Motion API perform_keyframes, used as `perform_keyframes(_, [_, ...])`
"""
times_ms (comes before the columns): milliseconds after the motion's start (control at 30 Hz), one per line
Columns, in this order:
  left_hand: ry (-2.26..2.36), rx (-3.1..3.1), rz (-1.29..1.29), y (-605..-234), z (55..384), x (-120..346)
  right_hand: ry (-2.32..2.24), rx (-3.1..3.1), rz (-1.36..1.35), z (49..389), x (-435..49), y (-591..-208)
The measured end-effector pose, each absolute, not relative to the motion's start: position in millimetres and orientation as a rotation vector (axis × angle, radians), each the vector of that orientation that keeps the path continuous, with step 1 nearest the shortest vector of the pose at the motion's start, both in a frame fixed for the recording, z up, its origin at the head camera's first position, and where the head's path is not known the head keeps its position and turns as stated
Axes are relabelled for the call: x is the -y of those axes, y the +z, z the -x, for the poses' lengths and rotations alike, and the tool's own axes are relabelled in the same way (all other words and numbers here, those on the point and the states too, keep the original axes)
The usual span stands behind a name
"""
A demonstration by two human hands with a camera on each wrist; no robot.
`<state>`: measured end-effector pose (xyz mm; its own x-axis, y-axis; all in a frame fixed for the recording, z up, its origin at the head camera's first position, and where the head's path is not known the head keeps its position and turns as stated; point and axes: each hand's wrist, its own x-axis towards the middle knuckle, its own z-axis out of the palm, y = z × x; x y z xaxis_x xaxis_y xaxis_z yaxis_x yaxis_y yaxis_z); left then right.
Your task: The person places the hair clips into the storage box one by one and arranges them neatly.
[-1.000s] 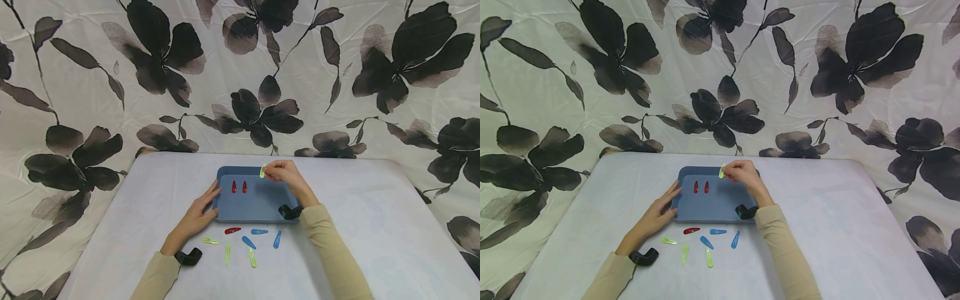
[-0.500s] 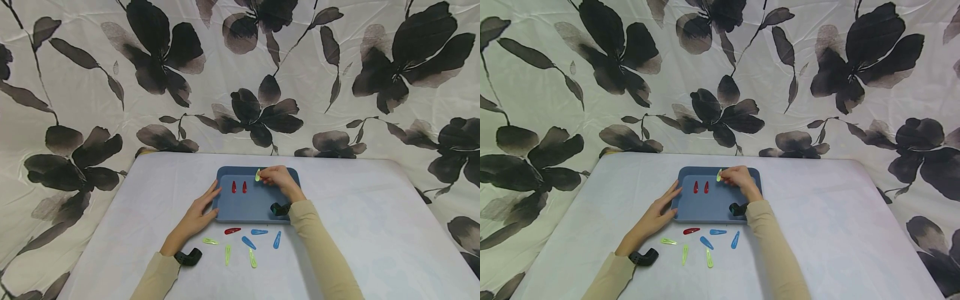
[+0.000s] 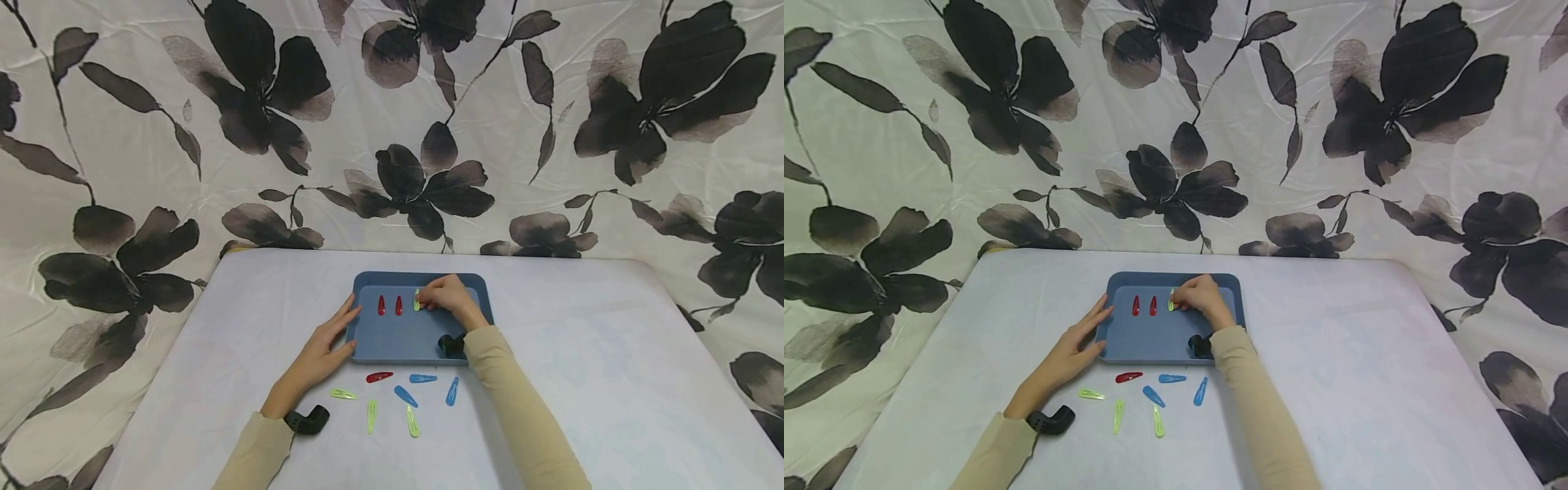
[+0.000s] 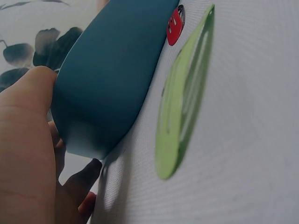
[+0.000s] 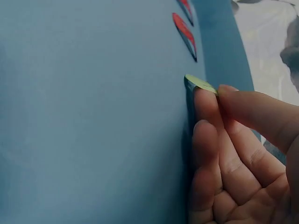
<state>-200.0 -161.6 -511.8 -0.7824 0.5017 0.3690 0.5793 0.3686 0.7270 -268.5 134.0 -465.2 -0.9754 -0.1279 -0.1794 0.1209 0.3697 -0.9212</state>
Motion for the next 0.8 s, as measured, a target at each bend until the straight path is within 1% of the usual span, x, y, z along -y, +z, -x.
perform_keyframes(500, [-1.4,2.523,1.007,-513,200,162,-1.447,-2.518,-0.107,260,-127,-456])
perform_keyframes(800, [-1.396,2.525,1.008,-512,200,162,-1.387,-2.518,-0.112,259,-129,-455])
